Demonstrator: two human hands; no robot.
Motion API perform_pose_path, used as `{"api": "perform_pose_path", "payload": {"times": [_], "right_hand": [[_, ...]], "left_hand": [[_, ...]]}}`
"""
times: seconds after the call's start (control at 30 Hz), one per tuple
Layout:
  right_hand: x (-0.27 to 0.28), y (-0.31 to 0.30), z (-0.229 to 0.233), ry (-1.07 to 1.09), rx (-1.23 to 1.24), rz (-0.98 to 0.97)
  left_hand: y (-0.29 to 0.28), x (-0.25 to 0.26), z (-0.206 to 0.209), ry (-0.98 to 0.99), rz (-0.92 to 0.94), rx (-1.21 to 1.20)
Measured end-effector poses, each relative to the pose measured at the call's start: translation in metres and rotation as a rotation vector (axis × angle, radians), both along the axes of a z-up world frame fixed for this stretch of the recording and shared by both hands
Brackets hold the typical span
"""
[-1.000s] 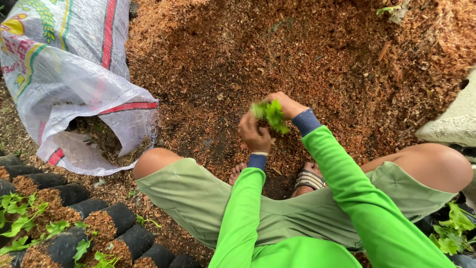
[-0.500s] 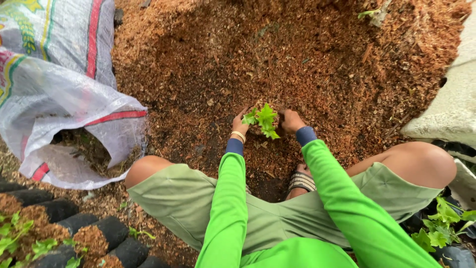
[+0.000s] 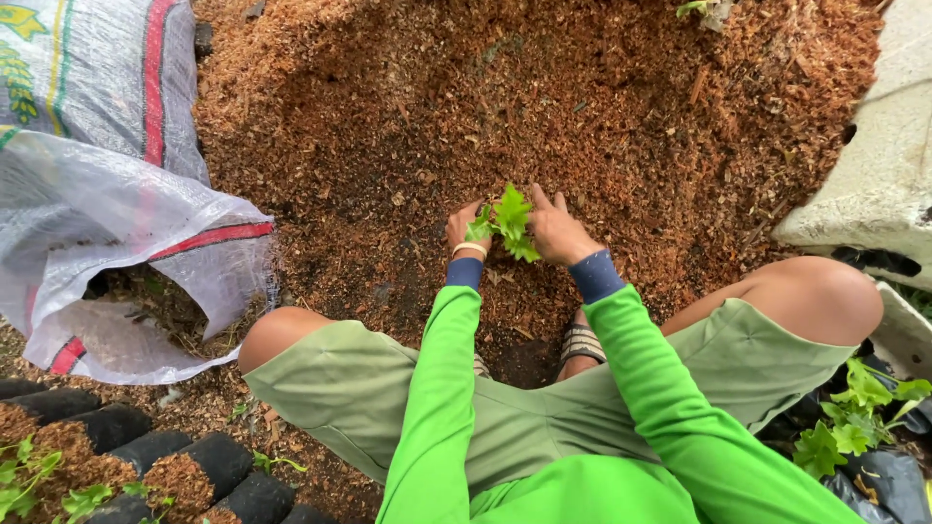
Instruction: Transplanting seedlings into small nursery bags using a soil and mulch mixture
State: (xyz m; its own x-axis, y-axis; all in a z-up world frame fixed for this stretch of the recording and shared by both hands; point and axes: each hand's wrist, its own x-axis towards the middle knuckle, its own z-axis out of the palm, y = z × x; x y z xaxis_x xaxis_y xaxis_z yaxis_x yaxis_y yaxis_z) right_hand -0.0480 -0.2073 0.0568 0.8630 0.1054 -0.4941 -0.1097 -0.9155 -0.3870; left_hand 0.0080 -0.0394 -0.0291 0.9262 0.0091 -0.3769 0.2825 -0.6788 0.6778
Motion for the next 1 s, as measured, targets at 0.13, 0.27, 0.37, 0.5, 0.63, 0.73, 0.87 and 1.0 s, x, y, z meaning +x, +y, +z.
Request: {"api": "perform_pose_path", "payload": {"times": [0.13,0.27,0.37,0.5,0.63,0.73,0.87,1.0], "right_hand": [[-0.003,-0.015,-0.067,-0.251,-0.077,0.317],[-0.029,-0.047,-0.098,-0.224,0.267,-0.383],[-0.027,-0.045,-0.180,-0.093,-0.093,-0.302],[-0.026,-0.034,-0.155,-0.228,0.171,-0.522],[0.006,-0.014,-0.040,-0.245,0.330,-0.316],[0.010,0.010,-0.032,-0.082,0.331,-0.205],[0.018,0.014,-0.086,-0.445,0.128,-0.199],[0.024,0.001,-0.035,-0.395,0.051,-0.172]], "left_hand": [[0.009,0.004,-0.067,-0.076,0.117,-0.179],[0.026,-0.021,-0.102,0.226,0.227,-0.670],[0.022,-0.050,-0.038,-0.087,0.081,-0.425],[0.022,-0.060,-0.002,-0.543,-0.159,-0.074],[0.015,-0.035,-0.072,-0.361,0.018,-0.123],[0.004,-0.032,-0.066,-0.328,0.054,0.039],[-0.016,-0.058,-0.011,-0.355,0.354,0.004],[-0.043,-0.082,-0.105,0.421,0.610,-0.511]]}}
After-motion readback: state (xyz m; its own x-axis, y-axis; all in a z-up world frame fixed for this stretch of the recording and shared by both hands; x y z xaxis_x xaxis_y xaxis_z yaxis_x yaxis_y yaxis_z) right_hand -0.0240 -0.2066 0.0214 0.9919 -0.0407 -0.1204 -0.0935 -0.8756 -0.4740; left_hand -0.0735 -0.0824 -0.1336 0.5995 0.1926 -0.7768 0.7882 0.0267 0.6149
